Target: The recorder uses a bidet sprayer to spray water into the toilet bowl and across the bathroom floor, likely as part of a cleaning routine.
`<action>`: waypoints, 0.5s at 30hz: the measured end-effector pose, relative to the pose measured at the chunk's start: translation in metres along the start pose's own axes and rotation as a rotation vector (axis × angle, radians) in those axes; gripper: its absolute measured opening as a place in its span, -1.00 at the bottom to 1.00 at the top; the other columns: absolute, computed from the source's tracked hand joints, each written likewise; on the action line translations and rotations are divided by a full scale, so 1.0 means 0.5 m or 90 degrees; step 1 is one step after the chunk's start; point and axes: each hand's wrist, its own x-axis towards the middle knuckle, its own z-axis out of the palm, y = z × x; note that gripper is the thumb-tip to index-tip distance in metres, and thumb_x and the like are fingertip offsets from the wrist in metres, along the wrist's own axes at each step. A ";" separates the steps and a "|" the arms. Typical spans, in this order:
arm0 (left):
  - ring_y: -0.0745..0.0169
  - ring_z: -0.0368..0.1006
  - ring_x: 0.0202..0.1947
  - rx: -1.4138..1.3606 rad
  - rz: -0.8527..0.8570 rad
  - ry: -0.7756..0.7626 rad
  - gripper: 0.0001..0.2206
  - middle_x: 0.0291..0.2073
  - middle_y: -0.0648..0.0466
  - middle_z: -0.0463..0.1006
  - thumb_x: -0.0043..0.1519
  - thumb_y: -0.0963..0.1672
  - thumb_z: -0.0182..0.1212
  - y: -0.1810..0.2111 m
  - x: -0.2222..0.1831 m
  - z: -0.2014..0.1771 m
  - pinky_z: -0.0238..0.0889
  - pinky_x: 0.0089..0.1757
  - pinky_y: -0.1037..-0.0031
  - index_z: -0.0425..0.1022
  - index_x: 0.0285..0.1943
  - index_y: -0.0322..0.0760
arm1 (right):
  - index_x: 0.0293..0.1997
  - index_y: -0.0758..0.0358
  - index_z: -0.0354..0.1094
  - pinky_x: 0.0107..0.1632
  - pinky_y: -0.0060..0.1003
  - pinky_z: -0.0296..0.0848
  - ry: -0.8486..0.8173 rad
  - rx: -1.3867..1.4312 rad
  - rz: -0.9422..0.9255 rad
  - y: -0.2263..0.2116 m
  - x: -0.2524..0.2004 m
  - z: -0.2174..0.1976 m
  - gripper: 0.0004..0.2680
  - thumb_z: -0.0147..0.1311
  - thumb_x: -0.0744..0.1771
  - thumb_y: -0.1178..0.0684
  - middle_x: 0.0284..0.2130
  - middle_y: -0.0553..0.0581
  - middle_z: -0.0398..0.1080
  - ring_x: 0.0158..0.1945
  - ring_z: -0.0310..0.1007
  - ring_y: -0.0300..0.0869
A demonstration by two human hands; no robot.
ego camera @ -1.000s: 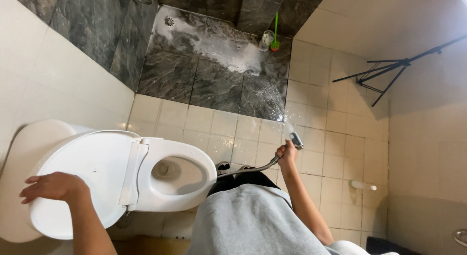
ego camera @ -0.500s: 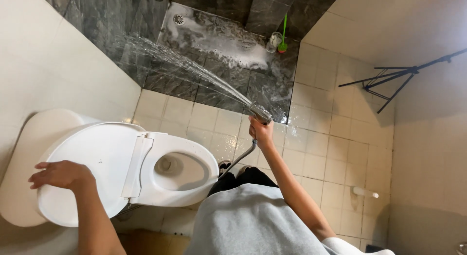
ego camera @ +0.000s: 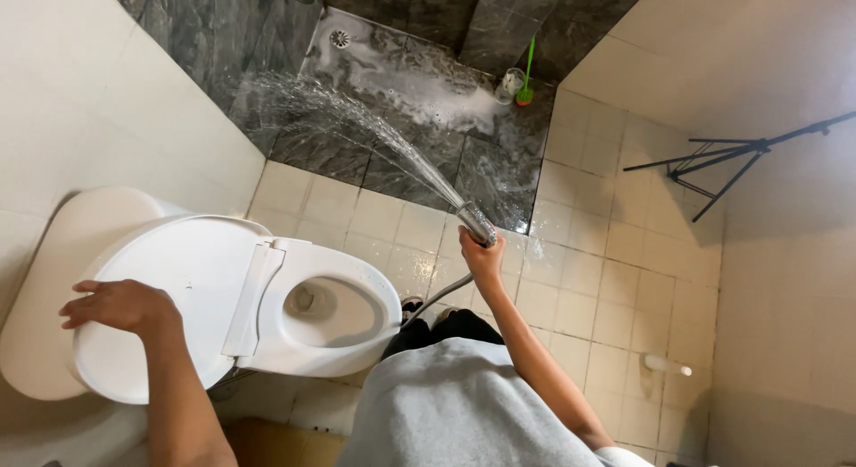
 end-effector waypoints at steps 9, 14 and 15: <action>-0.53 0.23 0.32 0.005 0.001 0.022 -0.23 0.34 -0.44 0.36 0.30 0.05 0.02 0.003 0.010 0.016 -0.04 0.21 -0.19 -0.01 0.59 -0.59 | -0.40 0.22 0.25 -0.67 -0.34 0.08 0.181 0.205 0.136 0.070 0.038 -0.087 -0.89 0.11 0.32 0.19 -0.69 -0.03 0.17 -0.71 0.13 -0.30; -0.55 0.18 0.35 -0.012 0.017 0.012 -0.23 0.37 -0.41 0.31 0.29 0.04 0.04 -0.001 0.010 0.005 0.00 0.19 -0.23 0.00 0.58 -0.60 | -0.40 0.18 0.16 -0.66 -0.32 0.05 0.385 0.349 0.243 0.227 0.100 -0.263 -0.85 0.08 0.34 0.12 -0.72 0.03 0.13 -0.73 0.05 -0.23; -0.56 0.17 0.34 -0.002 0.028 0.007 -0.24 0.42 -0.38 0.26 0.27 0.04 0.06 -0.002 0.008 0.006 0.02 0.17 -0.24 0.02 0.54 -0.61 | -0.41 0.17 0.13 -0.65 -0.31 0.06 0.448 0.377 0.283 0.249 0.100 -0.298 -0.83 0.08 0.34 0.10 -0.72 0.04 0.12 -0.73 0.03 -0.20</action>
